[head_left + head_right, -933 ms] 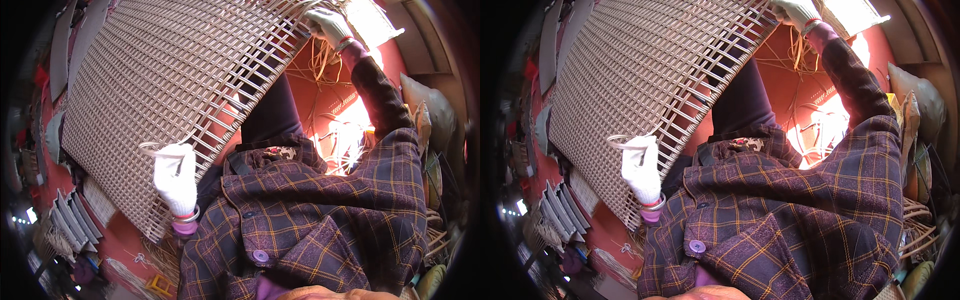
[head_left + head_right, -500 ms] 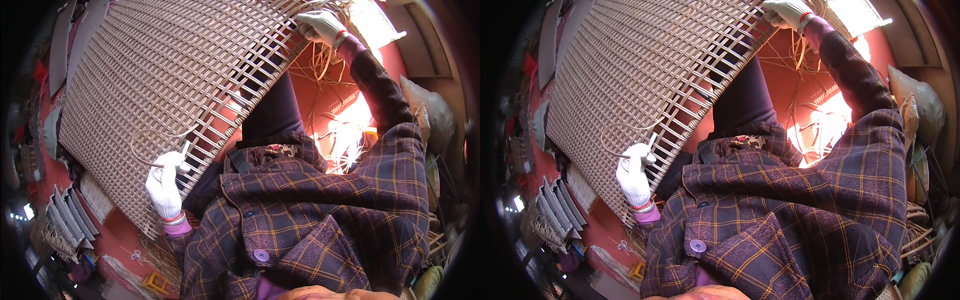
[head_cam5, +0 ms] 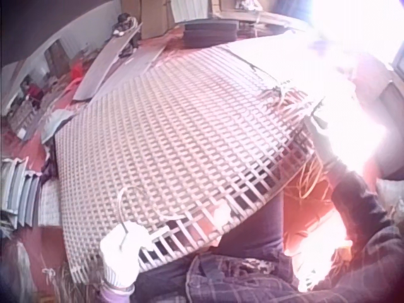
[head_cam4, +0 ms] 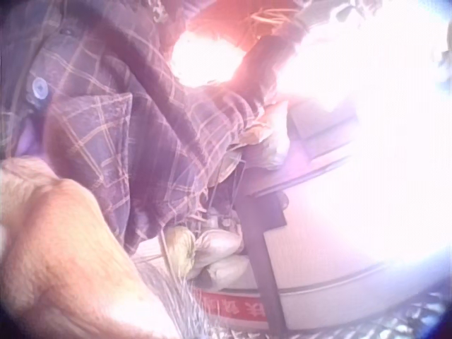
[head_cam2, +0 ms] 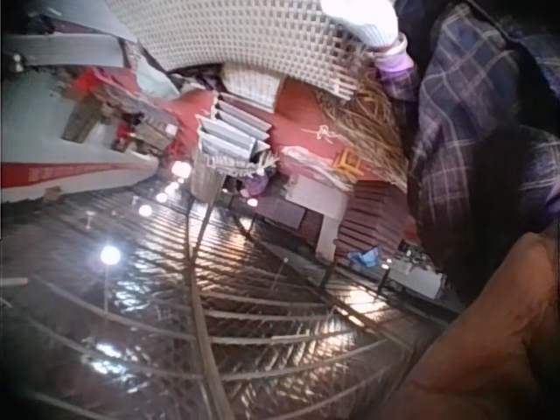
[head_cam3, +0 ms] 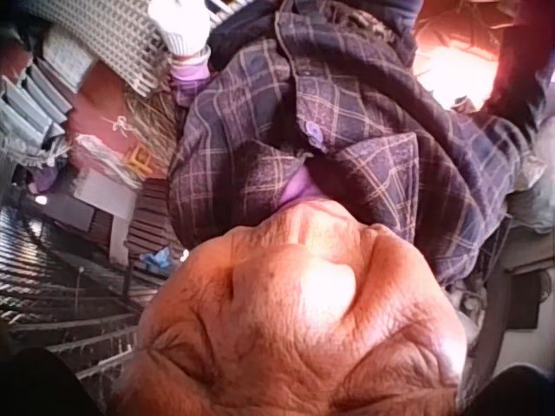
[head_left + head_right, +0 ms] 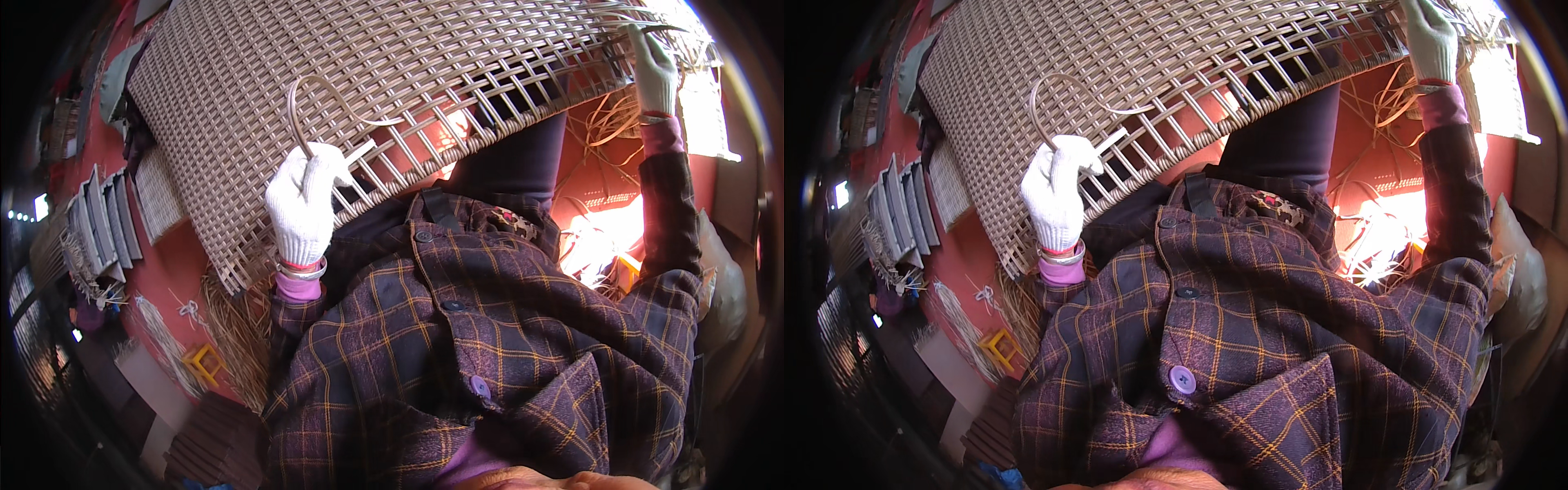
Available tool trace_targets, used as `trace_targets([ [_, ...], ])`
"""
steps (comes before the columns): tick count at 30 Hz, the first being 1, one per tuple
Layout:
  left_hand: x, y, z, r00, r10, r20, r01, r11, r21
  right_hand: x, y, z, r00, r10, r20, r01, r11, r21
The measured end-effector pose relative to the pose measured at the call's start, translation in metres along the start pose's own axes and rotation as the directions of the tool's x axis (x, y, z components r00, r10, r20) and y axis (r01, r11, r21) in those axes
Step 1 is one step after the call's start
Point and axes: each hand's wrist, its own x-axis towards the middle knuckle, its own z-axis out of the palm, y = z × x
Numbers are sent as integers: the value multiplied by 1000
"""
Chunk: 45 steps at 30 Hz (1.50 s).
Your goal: The person weaves a large flat mat by hand, threading flexible strips through a grid frame. They repeatedly pull strips through openings, adjust tension, and tuck ends to secure the weave.
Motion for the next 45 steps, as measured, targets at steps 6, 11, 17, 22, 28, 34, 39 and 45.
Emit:
trace_targets([
  [6,-3,-5,17,987,63,-148,-52,995,80,41,4,4,861,39,508,-375,723,580],
  [11,-2,-30,17,962,254,-99,-226,947,230,73,20,-34,909,77,411,-259,875,410],
  [17,3,-34,12,938,345,-43,-288,840,460,54,15,-74,972,57,229,-78,993,85],
  [22,13,-19,23,933,353,62,-321,748,581,39,19,-105,987,36,154,-19,994,-109],
  [28,23,-6,40,868,415,273,-488,611,624,-2,22,-103,960,72,269,-57,996,-65],
  [34,34,-5,59,830,419,370,-557,580,594,-31,24,-41,844,285,454,-502,717,484],
  [39,33,-8,62,866,364,343,-500,633,591,-18,5,-26,885,230,404,-430,736,523],
  [45,33,-16,69,867,380,321,-497,626,602,-2,-31,-4,995,6,95,-6,1000,-3],
])
